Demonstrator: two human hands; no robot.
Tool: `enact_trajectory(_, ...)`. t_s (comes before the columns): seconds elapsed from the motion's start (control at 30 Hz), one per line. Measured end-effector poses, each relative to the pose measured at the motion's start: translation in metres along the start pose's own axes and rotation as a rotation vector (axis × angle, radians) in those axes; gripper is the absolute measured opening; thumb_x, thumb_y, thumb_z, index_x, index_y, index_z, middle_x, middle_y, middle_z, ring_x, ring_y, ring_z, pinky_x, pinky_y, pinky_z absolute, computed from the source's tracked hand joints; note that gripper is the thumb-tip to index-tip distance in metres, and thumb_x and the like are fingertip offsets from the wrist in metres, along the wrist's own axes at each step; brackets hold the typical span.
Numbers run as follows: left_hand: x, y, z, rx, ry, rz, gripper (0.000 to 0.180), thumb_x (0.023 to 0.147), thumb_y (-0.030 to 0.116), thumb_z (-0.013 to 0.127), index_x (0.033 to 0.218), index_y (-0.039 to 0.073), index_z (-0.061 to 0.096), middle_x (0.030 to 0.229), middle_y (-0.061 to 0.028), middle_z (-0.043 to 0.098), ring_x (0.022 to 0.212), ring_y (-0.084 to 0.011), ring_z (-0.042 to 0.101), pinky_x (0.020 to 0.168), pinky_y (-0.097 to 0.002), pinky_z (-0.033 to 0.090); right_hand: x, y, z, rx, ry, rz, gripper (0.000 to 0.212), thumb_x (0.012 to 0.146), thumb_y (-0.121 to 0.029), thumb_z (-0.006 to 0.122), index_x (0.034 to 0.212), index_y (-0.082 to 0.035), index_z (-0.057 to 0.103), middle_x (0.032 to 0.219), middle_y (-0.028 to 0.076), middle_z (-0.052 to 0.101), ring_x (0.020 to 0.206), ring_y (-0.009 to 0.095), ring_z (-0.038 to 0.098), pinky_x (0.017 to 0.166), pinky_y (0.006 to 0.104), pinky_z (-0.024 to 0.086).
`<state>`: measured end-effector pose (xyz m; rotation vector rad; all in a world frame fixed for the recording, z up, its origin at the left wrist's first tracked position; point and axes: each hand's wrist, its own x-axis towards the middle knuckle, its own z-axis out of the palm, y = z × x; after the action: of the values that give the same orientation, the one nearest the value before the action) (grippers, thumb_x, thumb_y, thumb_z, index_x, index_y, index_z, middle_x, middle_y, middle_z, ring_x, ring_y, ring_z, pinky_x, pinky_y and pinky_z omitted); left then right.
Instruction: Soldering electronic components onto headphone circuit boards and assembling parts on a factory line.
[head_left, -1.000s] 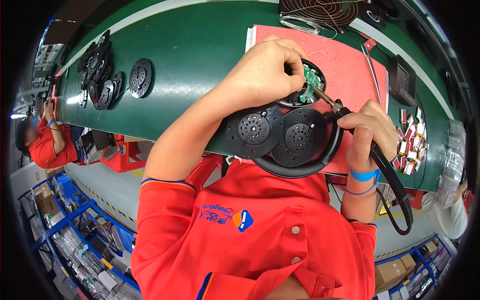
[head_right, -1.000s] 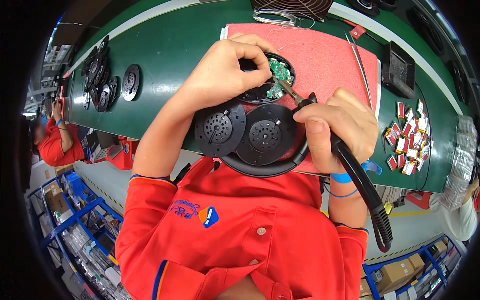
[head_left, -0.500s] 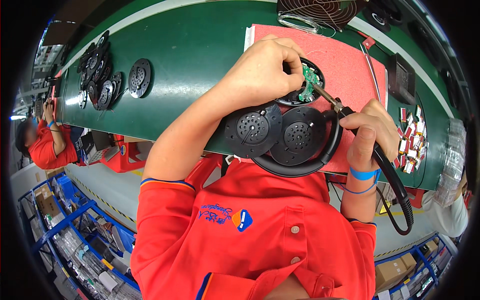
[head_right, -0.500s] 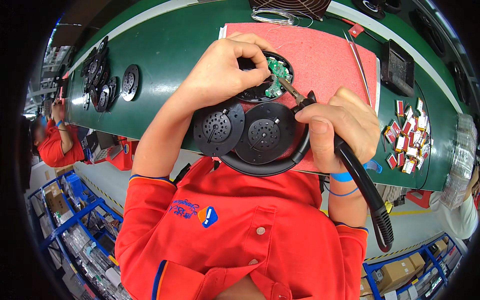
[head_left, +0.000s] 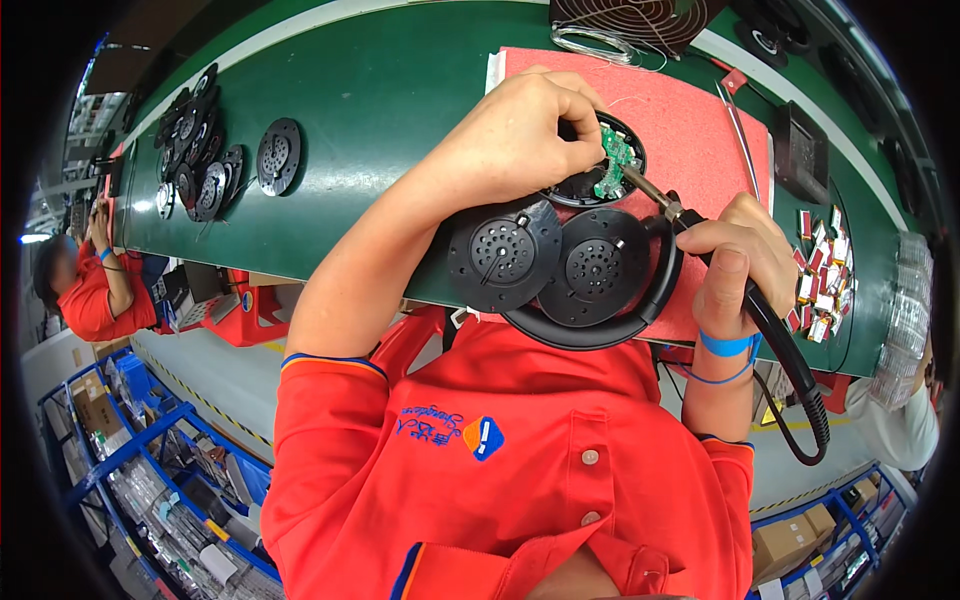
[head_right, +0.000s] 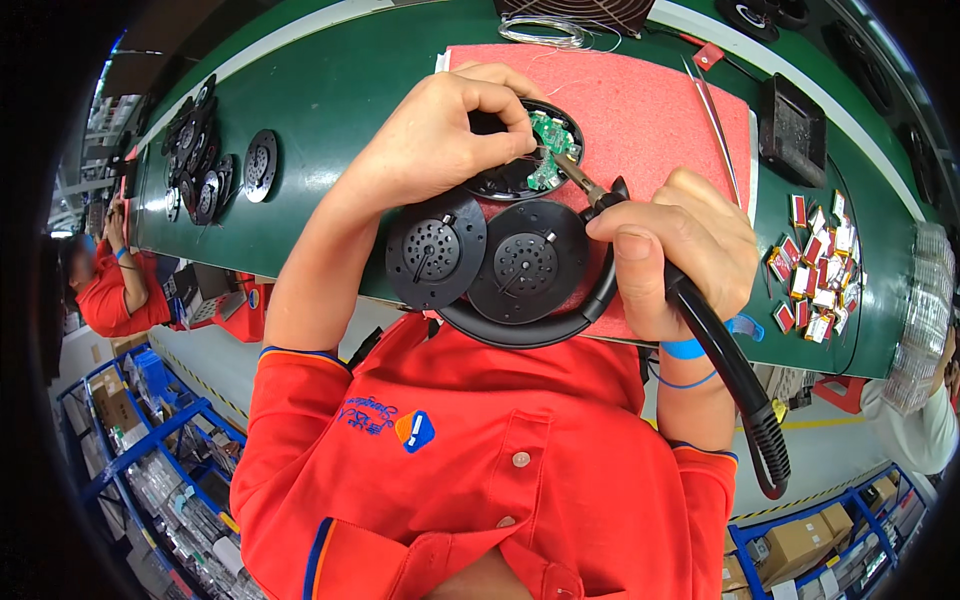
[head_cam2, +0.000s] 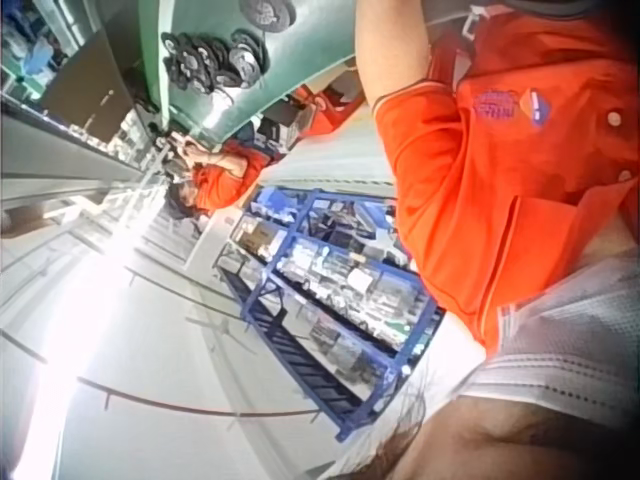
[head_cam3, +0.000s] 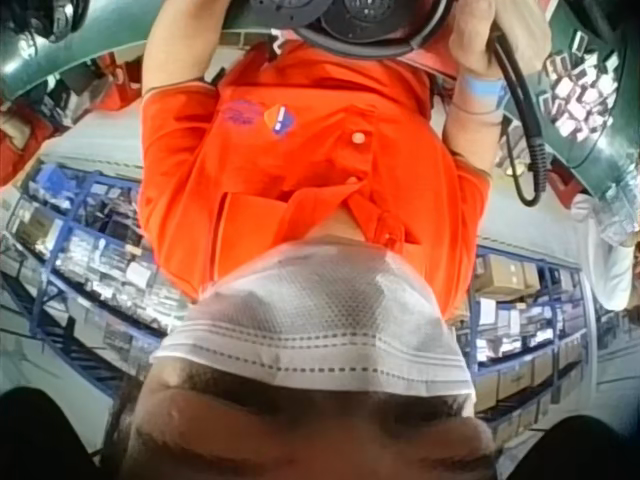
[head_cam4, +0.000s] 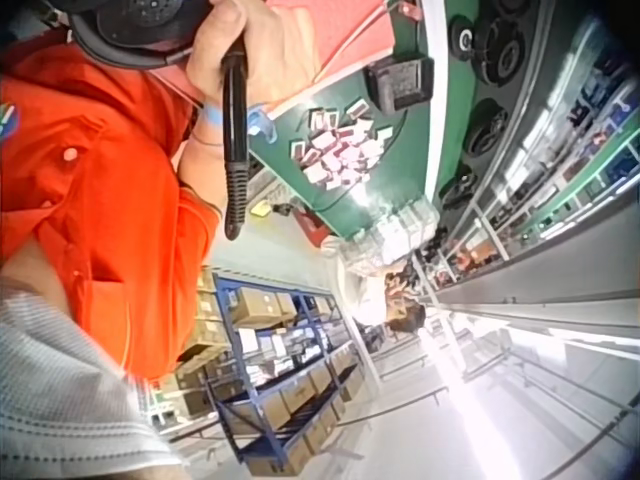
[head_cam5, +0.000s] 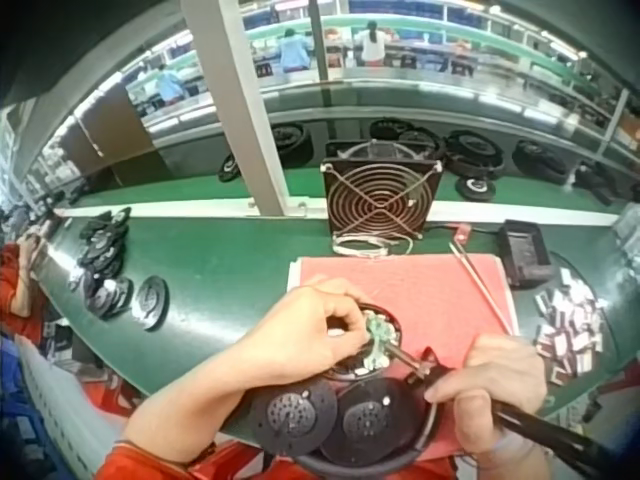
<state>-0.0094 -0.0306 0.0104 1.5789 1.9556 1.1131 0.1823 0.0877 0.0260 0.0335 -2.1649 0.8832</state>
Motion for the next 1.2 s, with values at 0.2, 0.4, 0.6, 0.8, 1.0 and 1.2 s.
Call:
enact_trajectory(0.2, 0.0028, -0.0004, -0.0025, -0.040, -0.018, 0.025, 0.010, 0.069, 0.008, 0.065, 0.073, -0.001, 0.066, 0.091, -0.0114, 0.065, 0.089, -0.0278, 0.059, 0.079, -0.0345, 0.047, 0.0002, 0.0001, 0.0014, -0.002, 0.006, -0.013, 0.023, 0.087, -0.017, 0.057, 0.070, -0.003, 0.063, 0.055, 0.005, 0.055, 0.046, 0.017, 0.045, 0.044, 0.0288, 0.033)
enact_trajectory(0.4, 0.0026, -0.0022, -0.0020, 0.055, 0.011, 0.121, 0.010, 0.071, 0.007, 0.066, 0.075, -0.001, 0.067, 0.092, -0.0107, 0.064, 0.086, -0.0273, 0.060, 0.078, -0.0349, 0.047, 0.0002, 0.0007, 0.0005, 0.001, 0.015, -0.025, 0.024, 0.088, -0.017, 0.057, 0.070, -0.003, 0.062, 0.055, 0.005, 0.056, 0.045, 0.017, 0.044, 0.044, 0.0287, 0.034)
enact_trajectory(0.6, 0.0029, -0.0004, -0.0023, 0.019, -0.029, 0.094, 0.012, 0.077, 0.009, 0.066, 0.080, -0.002, 0.066, 0.101, -0.0096, 0.065, 0.091, -0.0220, 0.060, 0.082, -0.0316, 0.046, -0.0012, -0.0001, -0.0013, 0.013, 0.037, -0.021, 0.025, 0.088, -0.017, 0.055, 0.069, -0.003, 0.062, 0.056, 0.005, 0.056, 0.046, 0.017, 0.044, 0.044, 0.0289, 0.033)
enact_trajectory(0.8, 0.0019, 0.0002, 0.0036, -0.025, 0.030, 0.123, 0.010, 0.075, 0.008, 0.064, 0.078, -0.002, 0.064, 0.101, -0.0092, 0.065, 0.091, -0.0208, 0.060, 0.082, -0.0314, 0.046, -0.0016, -0.0003, -0.0018, 0.018, 0.062, -0.025, 0.026, 0.089, -0.017, 0.055, 0.069, -0.002, 0.061, 0.057, 0.006, 0.056, 0.046, 0.017, 0.044, 0.044, 0.0289, 0.033)
enact_trajectory(1.0, 0.0021, 0.0027, 0.0028, -0.137, 0.025, -0.026, 0.009, 0.076, 0.008, 0.062, 0.077, -0.001, 0.063, 0.101, -0.0079, 0.065, 0.087, -0.0137, 0.058, 0.080, -0.0268, 0.046, -0.0024, 0.0006, -0.0026, 0.012, 0.075, -0.031, 0.027, 0.089, -0.017, 0.054, 0.068, -0.002, 0.061, 0.057, 0.005, 0.057, 0.046, 0.017, 0.044, 0.044, 0.0290, 0.033)
enact_trajectory(1.2, 0.0019, -0.0019, 0.0013, -0.173, 0.014, -0.031, 0.009, 0.076, 0.008, 0.064, 0.079, -0.001, 0.063, 0.102, -0.0084, 0.064, 0.087, -0.0129, 0.058, 0.079, -0.0264, 0.046, -0.0029, 0.0013, -0.0032, 0.012, 0.074, -0.040, 0.026, 0.089, -0.016, 0.055, 0.069, -0.002, 0.061, 0.057, 0.005, 0.057, 0.046, 0.017, 0.044, 0.044, 0.0289, 0.033)
